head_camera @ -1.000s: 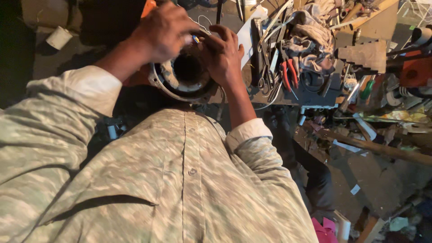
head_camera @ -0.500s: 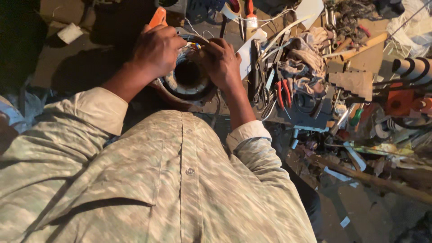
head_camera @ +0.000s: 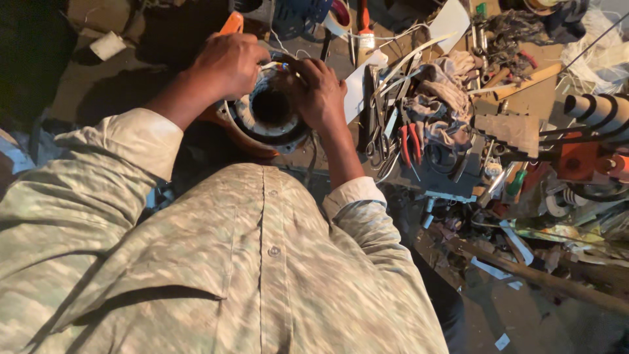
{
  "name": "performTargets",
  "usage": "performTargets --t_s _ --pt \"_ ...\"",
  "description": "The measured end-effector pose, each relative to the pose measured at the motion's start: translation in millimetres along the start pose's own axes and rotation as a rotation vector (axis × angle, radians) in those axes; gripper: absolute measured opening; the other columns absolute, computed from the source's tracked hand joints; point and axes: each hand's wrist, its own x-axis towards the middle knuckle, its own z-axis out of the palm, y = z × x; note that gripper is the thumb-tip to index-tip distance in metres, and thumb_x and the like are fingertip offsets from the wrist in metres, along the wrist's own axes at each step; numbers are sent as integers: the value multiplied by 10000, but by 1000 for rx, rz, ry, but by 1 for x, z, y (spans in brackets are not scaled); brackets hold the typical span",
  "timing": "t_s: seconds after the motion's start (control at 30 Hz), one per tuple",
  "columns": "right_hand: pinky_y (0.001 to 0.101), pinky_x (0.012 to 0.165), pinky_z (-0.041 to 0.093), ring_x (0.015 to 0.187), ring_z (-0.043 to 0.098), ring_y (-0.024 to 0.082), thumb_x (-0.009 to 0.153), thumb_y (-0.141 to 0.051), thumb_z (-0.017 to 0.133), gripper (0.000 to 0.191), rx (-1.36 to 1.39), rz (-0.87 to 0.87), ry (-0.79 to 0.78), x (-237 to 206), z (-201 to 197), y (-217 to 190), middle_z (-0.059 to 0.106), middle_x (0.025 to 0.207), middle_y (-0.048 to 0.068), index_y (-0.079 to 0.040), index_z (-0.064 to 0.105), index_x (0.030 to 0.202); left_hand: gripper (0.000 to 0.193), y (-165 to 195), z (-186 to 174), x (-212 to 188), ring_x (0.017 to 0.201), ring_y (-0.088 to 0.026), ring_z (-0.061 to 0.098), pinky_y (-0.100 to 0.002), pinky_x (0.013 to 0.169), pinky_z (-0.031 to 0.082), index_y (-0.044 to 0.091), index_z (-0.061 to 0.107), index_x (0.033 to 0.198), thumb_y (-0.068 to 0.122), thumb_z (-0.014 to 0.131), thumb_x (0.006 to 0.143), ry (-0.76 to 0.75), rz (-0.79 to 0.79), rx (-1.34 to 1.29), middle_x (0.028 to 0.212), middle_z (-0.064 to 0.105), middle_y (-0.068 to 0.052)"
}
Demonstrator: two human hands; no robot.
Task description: The person works on an electric motor housing at a cluttered workbench, using pliers to grip and adjust wires inside the housing. They then pull tape from a roll and wrap it around the wires, pressing the tape in place by hand.
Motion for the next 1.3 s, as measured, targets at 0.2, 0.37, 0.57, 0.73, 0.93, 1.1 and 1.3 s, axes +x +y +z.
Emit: performTargets --t_s 0.2,0.37,0.57,0.73,0.93,1.1,1.3 --pt "714 922 377 1210 598 302 899 -317 760 300 -40 -107 28 7 -5 -5 655 1260 34 -222 720 1180 244 15 -1 7 1031 -341 651 -501 896 482 133 775 1110 229 735 890 3 21 -12 1089 691 -94" --pt "518 837 523 1082 661 326 857 -320 791 289 87 -128 65 6 -8 -7 682 1141 75 -160 729 1090 209 17 1 12 1021 -340 644 -472 911 494 140 784 1078 224 751 890 61 1 -92 1074 683 -85" --pt "433 828 550 999 682 379 969 -166 712 117 156 -92 277 -10 2 -12 686 1088 120 -94 699 1060 158 17 2 6 982 -336 648 -454 881 522 137 771 1030 142 745 874 147 36 -87 1039 684 -93" --pt "427 855 567 1028 685 361 952 -102 678 135 243 -150 291 -14 0 -7 673 1136 114 -87 678 1086 114 24 -5 0 945 -336 657 -464 843 522 68 733 974 132 754 882 204 87 -54 970 694 -109" --pt "486 829 452 997 644 329 859 -154 757 167 -101 -235 245 11 -18 -12 662 1037 80 -127 694 1011 97 21 -4 0 843 -345 653 -458 786 527 48 725 943 107 745 868 335 209 -125 897 688 -125" --pt "517 815 409 974 655 297 792 -159 769 188 -227 -327 132 41 -30 -26 659 983 51 -175 704 968 107 10 -2 2 835 -360 642 -469 741 510 34 678 822 113 748 841 304 208 -63 859 647 -141" --pt "375 750 542 835 662 266 874 -93 745 285 246 -284 328 29 -28 -16 643 998 75 -65 591 1113 148 6 -14 5 903 -320 655 -458 779 479 103 742 1005 144 732 863 282 260 -37 959 667 -88"
